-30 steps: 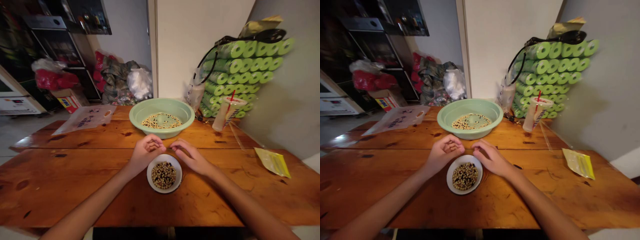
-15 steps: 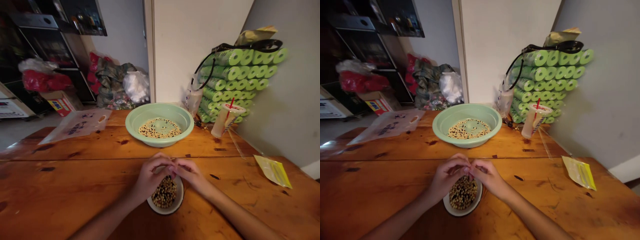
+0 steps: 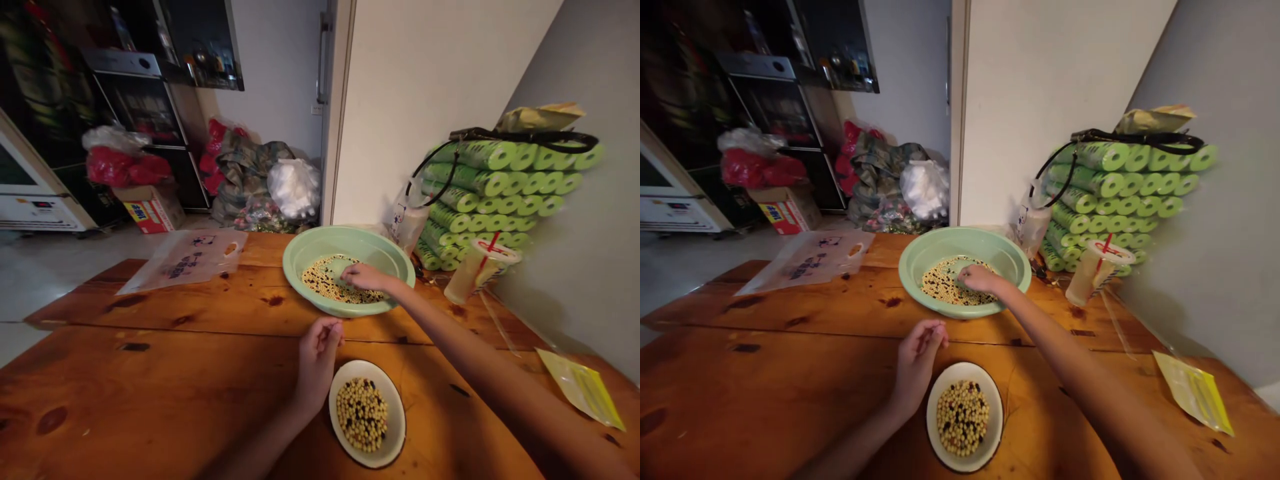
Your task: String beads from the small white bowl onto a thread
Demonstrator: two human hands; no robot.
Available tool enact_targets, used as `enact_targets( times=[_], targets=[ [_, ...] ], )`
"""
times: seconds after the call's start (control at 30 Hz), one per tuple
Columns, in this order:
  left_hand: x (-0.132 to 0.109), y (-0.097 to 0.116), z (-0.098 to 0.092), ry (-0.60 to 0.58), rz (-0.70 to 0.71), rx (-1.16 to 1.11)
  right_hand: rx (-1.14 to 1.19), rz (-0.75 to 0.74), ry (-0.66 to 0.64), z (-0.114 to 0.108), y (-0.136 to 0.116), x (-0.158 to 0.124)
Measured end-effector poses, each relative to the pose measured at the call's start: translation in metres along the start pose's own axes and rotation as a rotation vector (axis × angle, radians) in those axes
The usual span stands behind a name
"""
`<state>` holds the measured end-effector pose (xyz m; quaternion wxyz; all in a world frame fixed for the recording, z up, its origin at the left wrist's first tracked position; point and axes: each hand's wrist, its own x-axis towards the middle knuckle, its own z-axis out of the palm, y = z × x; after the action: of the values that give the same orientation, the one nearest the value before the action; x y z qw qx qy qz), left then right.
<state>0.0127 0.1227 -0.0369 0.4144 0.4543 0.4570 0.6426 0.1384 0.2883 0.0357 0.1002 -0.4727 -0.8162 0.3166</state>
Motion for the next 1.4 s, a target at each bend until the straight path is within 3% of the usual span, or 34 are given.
enact_targets(
  times=[0.07, 0.17, 0.5, 0.83, 1.4],
  targets=[
    [0.003, -0.005, -0.002, 0.006, -0.002, -0.006, -0.066, 0.089, -0.120, 0.008, -0.002, 0.027],
    [0.011, -0.012, -0.005, 0.023, -0.006, -0.040, -0.127, 0.179, -0.252, 0.019, 0.000, 0.041],
    [0.027, -0.020, -0.011, -0.045, -0.113, -0.229, -0.200, 0.117, -0.476, 0.033, 0.006, 0.022],
    [0.015, -0.002, -0.008, -0.160, -0.132, -0.212, -0.257, 0.042, -0.547, 0.033, 0.008, -0.017],
    [0.014, -0.002, -0.007, -0.179, -0.132, -0.250, -0.288, 0.003, -0.529, 0.036, 0.011, -0.016]
  ],
)
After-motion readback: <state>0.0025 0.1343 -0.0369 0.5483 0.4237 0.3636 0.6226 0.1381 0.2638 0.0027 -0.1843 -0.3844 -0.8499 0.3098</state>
